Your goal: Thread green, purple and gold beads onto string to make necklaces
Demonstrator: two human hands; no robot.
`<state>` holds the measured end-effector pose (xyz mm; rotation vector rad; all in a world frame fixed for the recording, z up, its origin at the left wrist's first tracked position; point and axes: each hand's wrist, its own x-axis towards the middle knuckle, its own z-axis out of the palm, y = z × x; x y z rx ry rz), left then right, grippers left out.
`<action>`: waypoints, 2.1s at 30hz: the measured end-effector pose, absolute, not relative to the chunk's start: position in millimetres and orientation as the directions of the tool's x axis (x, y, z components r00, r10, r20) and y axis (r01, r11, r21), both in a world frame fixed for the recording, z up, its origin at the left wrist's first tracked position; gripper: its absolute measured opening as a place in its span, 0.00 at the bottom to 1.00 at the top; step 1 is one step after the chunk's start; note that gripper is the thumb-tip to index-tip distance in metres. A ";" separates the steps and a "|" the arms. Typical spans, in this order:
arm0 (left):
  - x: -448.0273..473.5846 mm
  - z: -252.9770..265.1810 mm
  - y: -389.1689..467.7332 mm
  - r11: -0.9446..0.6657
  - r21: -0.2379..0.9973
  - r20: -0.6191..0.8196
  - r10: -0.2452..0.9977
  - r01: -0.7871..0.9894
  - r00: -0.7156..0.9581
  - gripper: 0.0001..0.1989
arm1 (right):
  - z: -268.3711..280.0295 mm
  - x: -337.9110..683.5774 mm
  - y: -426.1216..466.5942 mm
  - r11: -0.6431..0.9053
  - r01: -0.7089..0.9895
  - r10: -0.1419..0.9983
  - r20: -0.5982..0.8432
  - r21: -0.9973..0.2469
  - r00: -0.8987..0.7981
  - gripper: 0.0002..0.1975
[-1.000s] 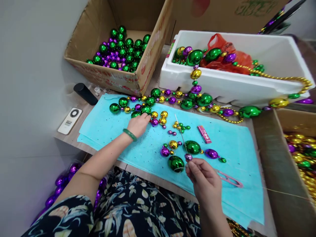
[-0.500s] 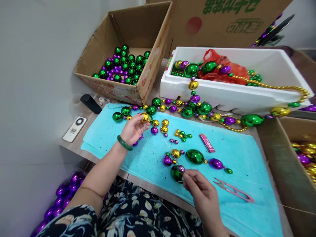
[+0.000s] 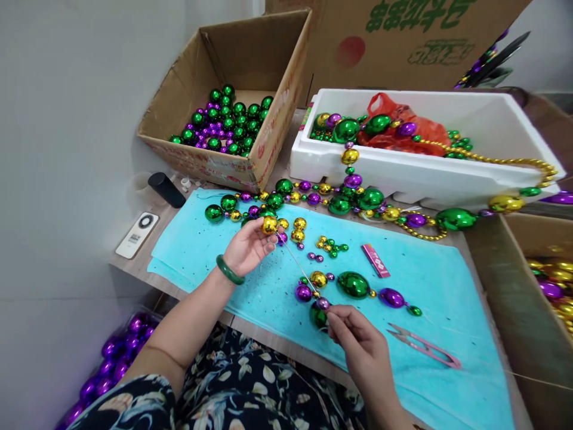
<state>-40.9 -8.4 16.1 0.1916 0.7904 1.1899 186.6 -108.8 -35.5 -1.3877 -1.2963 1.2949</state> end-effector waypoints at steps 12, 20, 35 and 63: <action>-30.6 3.7 -22.3 0.239 0.853 -0.149 0.963 -0.463 0.223 0.20 | -39.8 192.0 -106.4 -0.140 0.147 0.989 -0.145 -0.979 -0.023 0.13; -29.3 0.2 -25.9 0.331 0.760 -0.089 0.906 -0.559 0.415 0.21 | -50.2 196.9 -103.4 -0.166 0.107 0.983 -0.173 -0.980 -0.063 0.13; 29.5 -36.0 46.3 -0.495 0.727 0.222 0.826 0.476 0.518 0.13 | -28.9 188.4 -111.6 -0.226 -0.063 0.974 -0.226 -0.972 -0.002 0.14; -13.4 -2.6 29.4 0.403 0.692 -0.204 0.905 -0.599 0.373 0.10 | -42.6 195.8 -109.7 -0.210 -0.004 0.968 -0.208 -0.978 0.142 0.15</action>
